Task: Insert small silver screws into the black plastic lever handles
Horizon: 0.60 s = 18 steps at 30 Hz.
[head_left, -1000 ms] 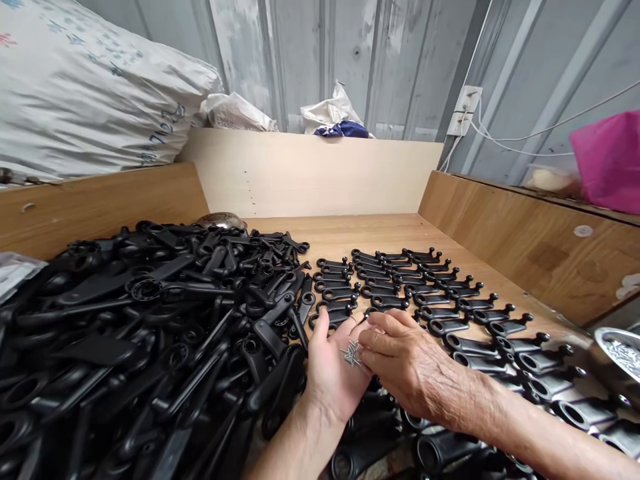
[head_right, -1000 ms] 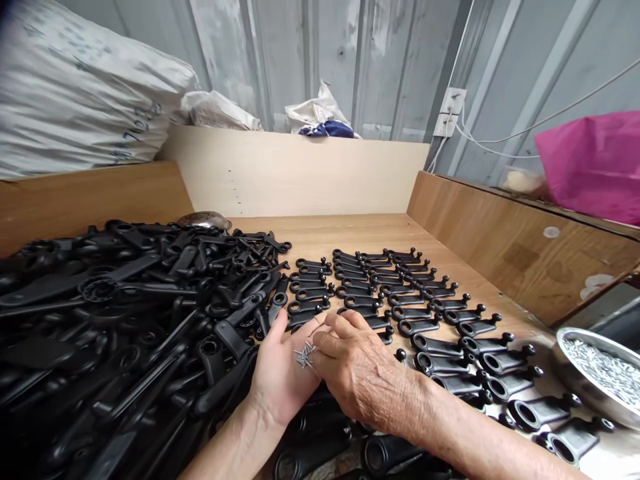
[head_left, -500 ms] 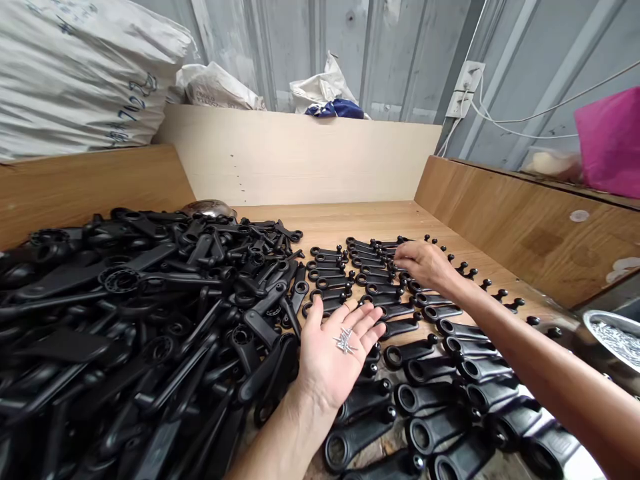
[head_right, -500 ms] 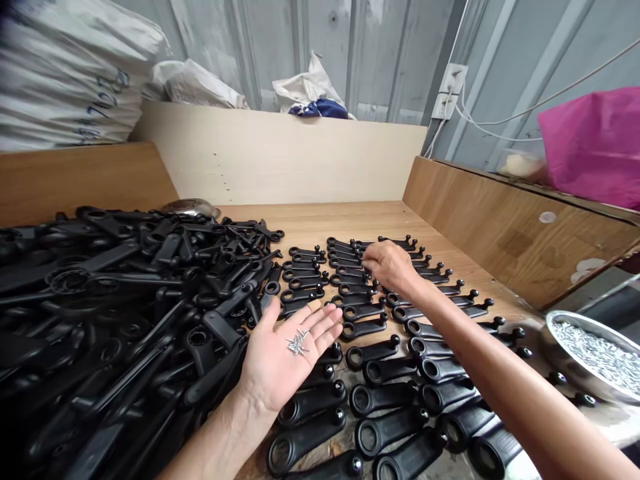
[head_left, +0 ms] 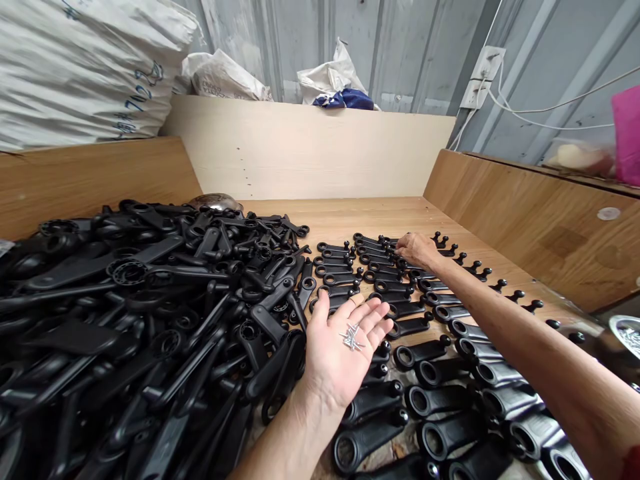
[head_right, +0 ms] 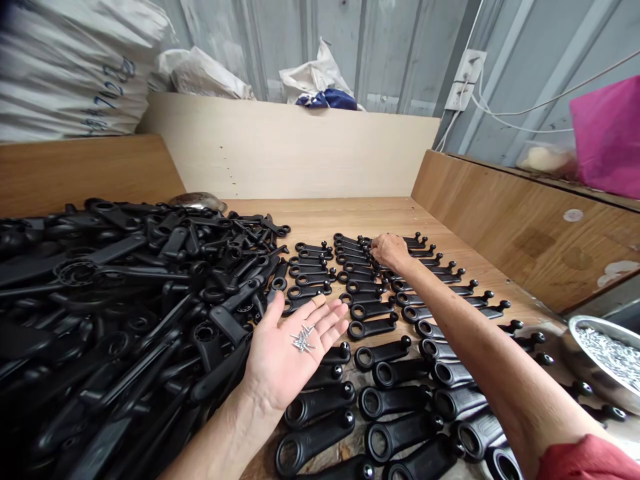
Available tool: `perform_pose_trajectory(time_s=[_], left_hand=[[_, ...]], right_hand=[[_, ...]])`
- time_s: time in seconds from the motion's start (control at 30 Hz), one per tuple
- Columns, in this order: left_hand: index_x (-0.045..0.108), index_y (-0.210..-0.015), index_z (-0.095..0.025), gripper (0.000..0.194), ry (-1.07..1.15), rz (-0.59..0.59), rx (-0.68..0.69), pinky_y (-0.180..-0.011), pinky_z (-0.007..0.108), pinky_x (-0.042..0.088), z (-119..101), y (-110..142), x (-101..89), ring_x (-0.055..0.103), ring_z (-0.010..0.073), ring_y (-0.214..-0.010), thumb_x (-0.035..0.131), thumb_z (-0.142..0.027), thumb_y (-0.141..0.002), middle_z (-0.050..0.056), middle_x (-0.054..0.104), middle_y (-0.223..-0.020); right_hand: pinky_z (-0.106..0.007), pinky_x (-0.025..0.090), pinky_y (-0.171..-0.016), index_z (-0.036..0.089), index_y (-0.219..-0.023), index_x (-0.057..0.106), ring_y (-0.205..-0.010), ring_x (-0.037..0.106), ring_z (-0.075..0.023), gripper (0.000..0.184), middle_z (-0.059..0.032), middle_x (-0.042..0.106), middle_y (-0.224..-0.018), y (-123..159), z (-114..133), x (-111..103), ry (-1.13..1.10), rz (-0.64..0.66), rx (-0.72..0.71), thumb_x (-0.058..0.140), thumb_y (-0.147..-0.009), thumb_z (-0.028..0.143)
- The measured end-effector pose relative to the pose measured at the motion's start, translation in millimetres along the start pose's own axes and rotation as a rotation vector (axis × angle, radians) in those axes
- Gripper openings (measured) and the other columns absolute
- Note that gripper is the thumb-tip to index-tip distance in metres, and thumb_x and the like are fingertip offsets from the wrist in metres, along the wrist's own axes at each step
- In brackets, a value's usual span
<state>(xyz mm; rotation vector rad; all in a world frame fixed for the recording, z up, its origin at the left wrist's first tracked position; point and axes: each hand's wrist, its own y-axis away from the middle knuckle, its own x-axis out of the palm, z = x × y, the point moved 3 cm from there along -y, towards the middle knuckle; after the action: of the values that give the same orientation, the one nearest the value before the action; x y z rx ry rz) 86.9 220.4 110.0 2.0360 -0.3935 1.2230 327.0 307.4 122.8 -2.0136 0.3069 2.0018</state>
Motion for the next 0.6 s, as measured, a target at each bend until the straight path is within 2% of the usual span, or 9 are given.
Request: perform_pose_trajectory(time_s=[0.17, 0.4, 0.6], left_hand=[[0.044, -0.121, 0.004, 0.063, 0.003, 0.007, 0.002, -0.076, 0.039, 0.055, 0.1, -0.1, -0.5, 0.060, 0.0328, -0.099, 0.035, -0.049, -0.090, 0.026, 0.057, -0.111], [0.044, -0.121, 0.003, 0.065, -0.008, 0.027, -0.014, -0.079, 0.040, 0.054, 3.2, -1.6, -3.3, 0.059, 0.0335, -0.102, 0.034, -0.052, -0.089, 0.027, 0.055, -0.115], [0.045, -0.120, 0.003, 0.065, 0.003, 0.038, -0.004, -0.080, 0.041, 0.052, 2.0, -2.6, -4.1, 0.058, 0.0334, -0.102, 0.035, -0.053, -0.089, 0.026, 0.055, -0.114]], right_hand=[[-0.040, 0.047, -0.086, 0.014, -0.099, 0.060, -0.097, 0.058, -0.0189, 0.022, -0.0064, 0.061, -0.104, -2.4, 1.0, 3.5, 0.022, 0.025, 0.011, 0.053, -0.089, 0.032], [-0.039, 0.048, -0.084, 0.014, -0.098, 0.060, -0.095, 0.058, -0.0185, 0.021, -0.0060, 0.061, -0.102, 0.9, 9.1, -1.6, 0.012, 0.050, 0.019, 0.053, -0.089, 0.032], [-0.039, 0.047, -0.085, 0.013, -0.091, 0.062, -0.094, 0.058, -0.0186, 0.020, -0.0054, 0.062, -0.098, 1.5, 9.3, -4.4, -0.059, 0.021, 0.004, 0.055, -0.088, 0.032]])
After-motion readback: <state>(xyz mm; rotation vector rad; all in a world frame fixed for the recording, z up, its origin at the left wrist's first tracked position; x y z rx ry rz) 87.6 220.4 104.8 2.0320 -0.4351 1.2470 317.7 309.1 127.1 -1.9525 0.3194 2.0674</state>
